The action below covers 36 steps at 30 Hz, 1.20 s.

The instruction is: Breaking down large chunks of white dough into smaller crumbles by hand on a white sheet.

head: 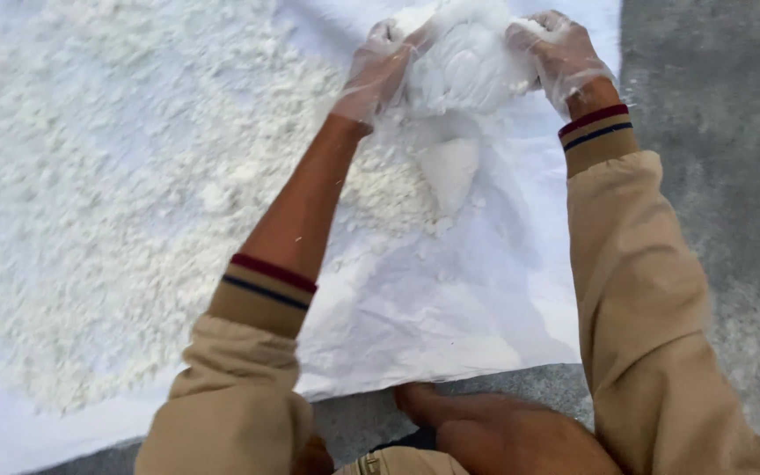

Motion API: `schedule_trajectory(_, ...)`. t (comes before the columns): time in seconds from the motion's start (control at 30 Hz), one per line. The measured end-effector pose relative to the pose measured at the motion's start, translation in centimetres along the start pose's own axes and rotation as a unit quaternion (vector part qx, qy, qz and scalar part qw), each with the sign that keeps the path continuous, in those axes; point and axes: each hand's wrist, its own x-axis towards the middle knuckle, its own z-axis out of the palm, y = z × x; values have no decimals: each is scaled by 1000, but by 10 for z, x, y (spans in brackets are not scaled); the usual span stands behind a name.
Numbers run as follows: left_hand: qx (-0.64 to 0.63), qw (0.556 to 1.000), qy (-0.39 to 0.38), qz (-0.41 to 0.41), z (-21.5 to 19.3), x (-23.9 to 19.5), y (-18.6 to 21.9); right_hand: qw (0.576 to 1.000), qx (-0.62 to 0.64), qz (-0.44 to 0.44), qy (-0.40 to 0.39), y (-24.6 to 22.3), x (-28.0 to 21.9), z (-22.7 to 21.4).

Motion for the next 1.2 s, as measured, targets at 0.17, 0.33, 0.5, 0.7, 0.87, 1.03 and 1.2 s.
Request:
schedule_trajectory(0.17,-187,976,-31,-105,51,34,-24,997,-68,-13,37,30,28,-9)
schedule_trajectory(0.33,60,997,-39,-13,-14,-62,8,934,-326,-79,123,50,21,3)
schedule_trajectory(0.5,437,886,-25,151,-92,-172,-47,853,-367,-300,218,4,-78,49)
schedule_trajectory(0.7,645,722,77,238,-93,-260,-152,940,-336,-35,-47,3,-144,127)
schedule_trajectory(0.87,371,919,-50,127,-106,-285,-192,923,-341,-170,57,64,-129,136)
schedule_trajectory(1.03,592,794,37,133,-107,-294,-137,875,-357,-324,48,-5,-153,183)
schedule_trajectory(1.2,442,897,32,8,-138,-285,-181,848,-433,-253,-171,-37,-120,283)
